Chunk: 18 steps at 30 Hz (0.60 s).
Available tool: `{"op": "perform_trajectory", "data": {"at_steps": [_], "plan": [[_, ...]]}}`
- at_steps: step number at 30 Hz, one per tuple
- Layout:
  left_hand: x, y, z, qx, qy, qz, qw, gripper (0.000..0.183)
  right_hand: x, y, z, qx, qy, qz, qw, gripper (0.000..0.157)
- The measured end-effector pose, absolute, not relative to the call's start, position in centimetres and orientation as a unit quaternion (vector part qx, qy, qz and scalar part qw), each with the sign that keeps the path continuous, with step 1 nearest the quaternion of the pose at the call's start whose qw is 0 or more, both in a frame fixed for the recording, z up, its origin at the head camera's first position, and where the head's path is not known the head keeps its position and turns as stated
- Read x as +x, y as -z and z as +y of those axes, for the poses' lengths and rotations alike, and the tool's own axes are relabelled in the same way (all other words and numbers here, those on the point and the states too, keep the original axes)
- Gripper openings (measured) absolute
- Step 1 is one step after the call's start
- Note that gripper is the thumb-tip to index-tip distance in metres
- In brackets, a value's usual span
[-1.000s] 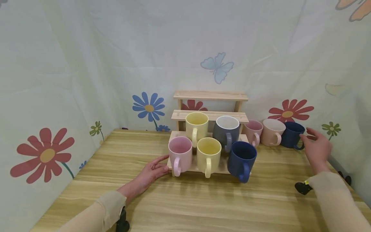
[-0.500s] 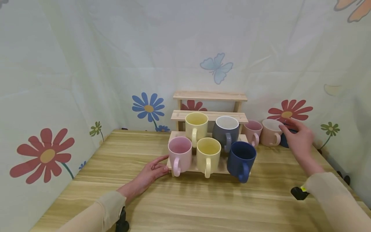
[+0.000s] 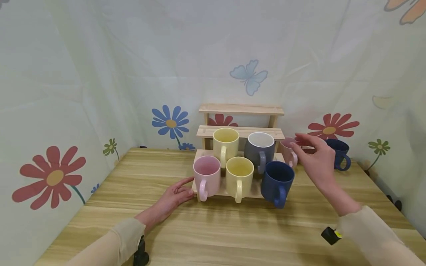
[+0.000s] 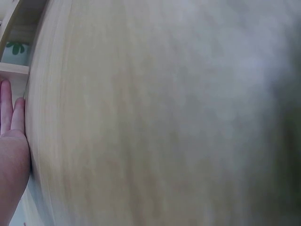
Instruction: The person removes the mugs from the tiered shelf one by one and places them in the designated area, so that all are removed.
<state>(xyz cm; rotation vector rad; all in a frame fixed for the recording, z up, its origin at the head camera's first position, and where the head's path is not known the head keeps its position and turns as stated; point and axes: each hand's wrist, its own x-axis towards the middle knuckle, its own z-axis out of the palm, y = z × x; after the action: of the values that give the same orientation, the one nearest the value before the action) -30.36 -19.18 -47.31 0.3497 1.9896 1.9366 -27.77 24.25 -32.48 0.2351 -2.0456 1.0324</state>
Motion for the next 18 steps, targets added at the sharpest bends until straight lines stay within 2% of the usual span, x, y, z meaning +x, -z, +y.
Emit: {"op": "perform_trajectory", "data": {"at_steps": [11, 18], "plan": [[-30.4, 47.4, -19.1, 0.121, -0.68, 0.703, 0.172, 0.065, -25.9, 31.7, 18.4, 0.205, -0.393, -0.805, 0.394, 0.036], [-30.4, 47.4, -19.1, 0.11, -0.681, 0.703, 0.172, 0.064, -25.3, 31.9, 14.6, 0.222, -0.393, -0.815, 0.363, 0.035]]}}
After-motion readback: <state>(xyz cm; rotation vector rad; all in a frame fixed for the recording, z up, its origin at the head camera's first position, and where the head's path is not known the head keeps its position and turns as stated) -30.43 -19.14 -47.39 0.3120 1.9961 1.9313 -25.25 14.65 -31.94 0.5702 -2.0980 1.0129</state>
